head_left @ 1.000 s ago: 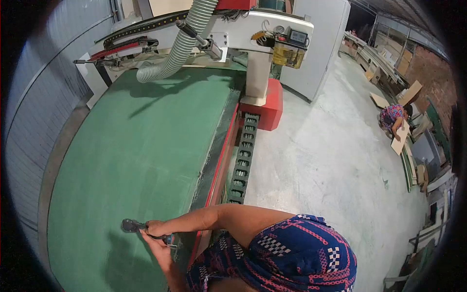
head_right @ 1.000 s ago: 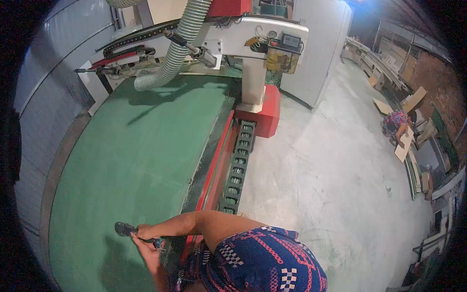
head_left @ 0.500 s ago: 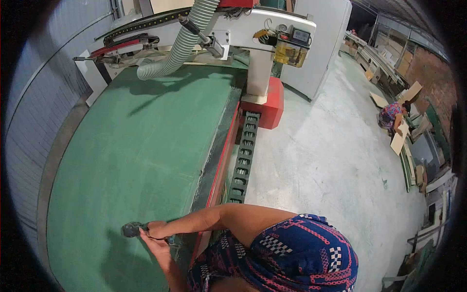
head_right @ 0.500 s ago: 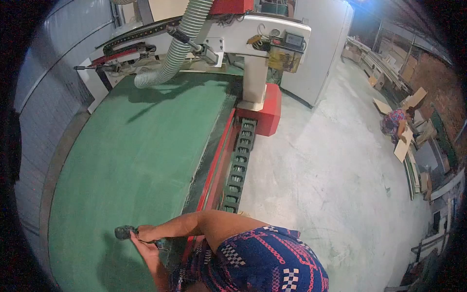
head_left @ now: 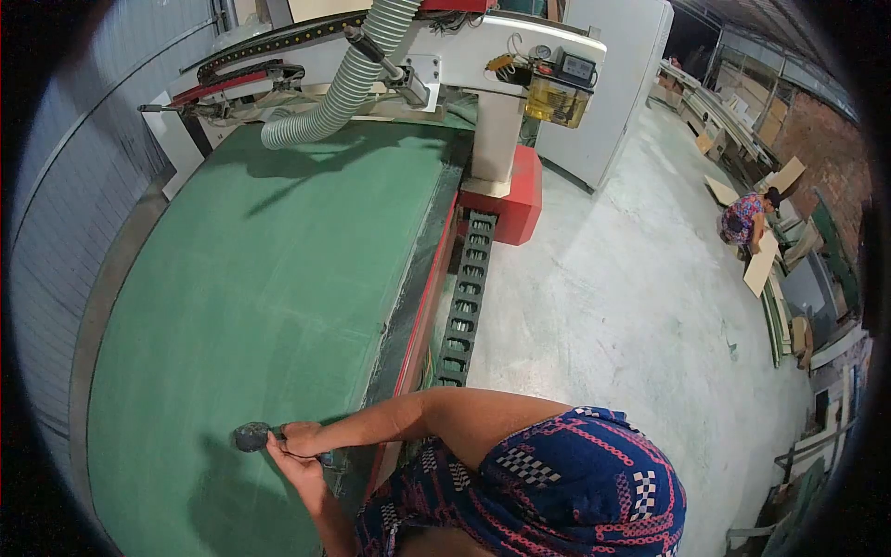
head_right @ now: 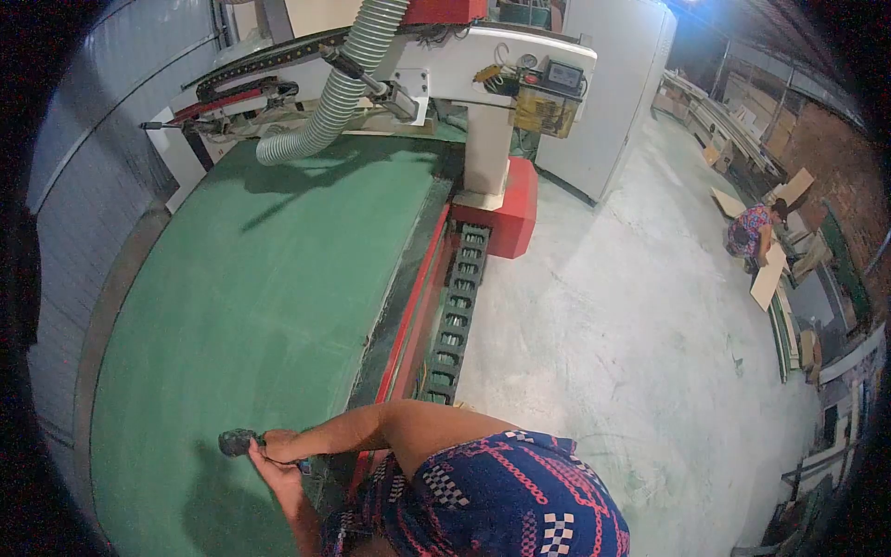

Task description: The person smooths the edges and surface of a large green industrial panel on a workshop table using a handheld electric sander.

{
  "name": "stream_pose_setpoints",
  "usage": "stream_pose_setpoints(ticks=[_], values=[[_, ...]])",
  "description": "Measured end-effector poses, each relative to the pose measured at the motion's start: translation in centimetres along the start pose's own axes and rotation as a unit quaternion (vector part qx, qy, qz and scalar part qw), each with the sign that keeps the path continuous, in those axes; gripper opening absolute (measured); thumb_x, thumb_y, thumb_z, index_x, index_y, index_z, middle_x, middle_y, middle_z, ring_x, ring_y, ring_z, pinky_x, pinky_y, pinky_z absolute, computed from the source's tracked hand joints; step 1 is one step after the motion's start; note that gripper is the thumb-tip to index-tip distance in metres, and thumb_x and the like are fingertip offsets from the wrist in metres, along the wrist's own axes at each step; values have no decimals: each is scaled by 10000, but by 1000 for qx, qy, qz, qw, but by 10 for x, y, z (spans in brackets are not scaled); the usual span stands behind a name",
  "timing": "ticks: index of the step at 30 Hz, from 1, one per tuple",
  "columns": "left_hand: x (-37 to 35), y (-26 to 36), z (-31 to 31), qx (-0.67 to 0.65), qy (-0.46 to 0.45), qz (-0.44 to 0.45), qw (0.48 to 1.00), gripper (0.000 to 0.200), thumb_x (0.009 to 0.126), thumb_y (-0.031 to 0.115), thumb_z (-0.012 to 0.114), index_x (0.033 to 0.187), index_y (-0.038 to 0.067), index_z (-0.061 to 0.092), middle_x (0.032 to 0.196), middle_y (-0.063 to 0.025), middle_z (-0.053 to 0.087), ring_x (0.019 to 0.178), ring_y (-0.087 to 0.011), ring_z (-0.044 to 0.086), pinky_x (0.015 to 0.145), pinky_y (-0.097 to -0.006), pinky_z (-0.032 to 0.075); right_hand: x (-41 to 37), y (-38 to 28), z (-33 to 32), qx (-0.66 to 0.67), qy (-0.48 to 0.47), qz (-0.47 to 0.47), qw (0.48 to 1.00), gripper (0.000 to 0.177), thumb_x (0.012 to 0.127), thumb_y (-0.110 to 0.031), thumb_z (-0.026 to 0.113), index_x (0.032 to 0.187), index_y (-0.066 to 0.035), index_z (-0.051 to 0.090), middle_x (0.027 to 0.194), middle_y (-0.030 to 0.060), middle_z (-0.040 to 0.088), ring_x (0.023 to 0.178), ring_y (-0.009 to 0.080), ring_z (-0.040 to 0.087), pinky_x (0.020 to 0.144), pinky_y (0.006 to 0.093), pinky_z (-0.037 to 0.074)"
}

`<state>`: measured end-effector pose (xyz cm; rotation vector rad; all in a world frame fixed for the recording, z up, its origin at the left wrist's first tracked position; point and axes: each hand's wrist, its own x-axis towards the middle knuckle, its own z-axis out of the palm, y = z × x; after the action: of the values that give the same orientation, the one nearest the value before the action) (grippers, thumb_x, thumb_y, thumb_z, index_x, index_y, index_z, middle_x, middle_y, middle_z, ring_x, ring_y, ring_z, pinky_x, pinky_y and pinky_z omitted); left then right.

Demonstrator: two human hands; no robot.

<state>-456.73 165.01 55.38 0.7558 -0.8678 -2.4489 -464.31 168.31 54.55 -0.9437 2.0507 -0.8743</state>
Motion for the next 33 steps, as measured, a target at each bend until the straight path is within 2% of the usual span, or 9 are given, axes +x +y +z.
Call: stream_pose_setpoints(ticks=[3, 6, 8, 11, 15, 17, 21, 32, 33], values=[[17, -7, -25, -22, -36, -9, 999, 354, 839, 439, 495, 912, 95, 537, 855, -57, 565, 830, -201, 549, 737, -361, 436, -1, 2, -4, 3, 5, 2, 1000, 462, 829, -413, 469, 1026, -6, 566, 992, 204, 600, 894, 343, 586, 760, 436, 451], [-24, -3, 21, 77, -44, 120, 989, 330, 864, 398, 478, 942, 79, 508, 843, -46, 530, 814, -182, 531, 744, -352, 439, -3, 5, -8, 5, 9, 6, 1000, 457, 825, -414, 472, 1013, -11, 576, 1000, 206, 597, 902, 345, 585, 761, 441, 451], [-19, -6, 15, 64, -36, 130, 989, 302, 885, 367, 453, 960, 76, 487, 846, -37, 509, 812, -164, 521, 744, -339, 443, -4, 4, -7, 0, 11, 6, 1000, 453, 822, -415, 473, 1005, -15, 582, 1005, 206, 596, 908, 347, 584, 762, 444, 451], [-8, -3, -4, -47, -87, 30, 995, 225, 850, 265, 514, 936, 57, 521, 880, -40, 535, 859, -157, 532, 788, -308, 435, -9, 1, -3, 4, 14, 16, 1000, 448, 818, -415, 476, 993, -20, 591, 1013, 208, 594, 917, 349, 582, 763, 449, 451], [-1, -13, -8, -47, -49, 68, 995, 307, 850, 337, 502, 946, 49, 547, 846, -59, 574, 804, -194, 558, 745, -340, 453, -28, -12, -18, 32, 0, 30, 999, 496, 811, -427, 459, 1078, -16, 536, 1022, 222, 585, 960, 403, 552, 790, 473, 441], [4, -15, -13, -83, -12, 40, 996, 287, 840, 319, 528, 947, 53, 548, 862, -48, 572, 823, -183, 554, 769, -327, 442, -8, 14, -1, 21, 31, -39, 999, 513, 824, -427, 448, 1105, -1, 499, 993, 229, 593, 933, 415, 557, 779, 470, 446], [5, -17, -1, -111, 54, 37, 992, 249, 813, 331, 574, 867, 89, 563, 821, -34, 585, 803, -160, 550, 759, -311, 433, -14, 11, -10, 26, 35, -51, 998, 514, 852, -432, 421, 1047, 36, 498, 967, 275, 578, 918, 438, 547, 778, 489, 435], [6, -28, -1, -124, 64, 48, 989, 186, 812, 290, 574, 887, 121, 561, 829, 14, 534, 791, -116, 496, 721, -280, 417, -21, 12, -15, 63, 23, -32, 997, 479, 872, -378, 410, 1112, 31, 484, 1025, 285, 553, 982, 435, 519, 827, 461, 417], [5, -25, 8, -126, 111, 74, 983, 195, 768, 281, 625, 781, 94, 571, 718, 21, 515, 667, -102, 491, 590, -277, 411, -20, 13, -14, 45, 41, -47, 997, 424, 871, -331, 421, 1082, 29, 495, 975, 275, 573, 933, 427, 541, 783, 446, 431]])
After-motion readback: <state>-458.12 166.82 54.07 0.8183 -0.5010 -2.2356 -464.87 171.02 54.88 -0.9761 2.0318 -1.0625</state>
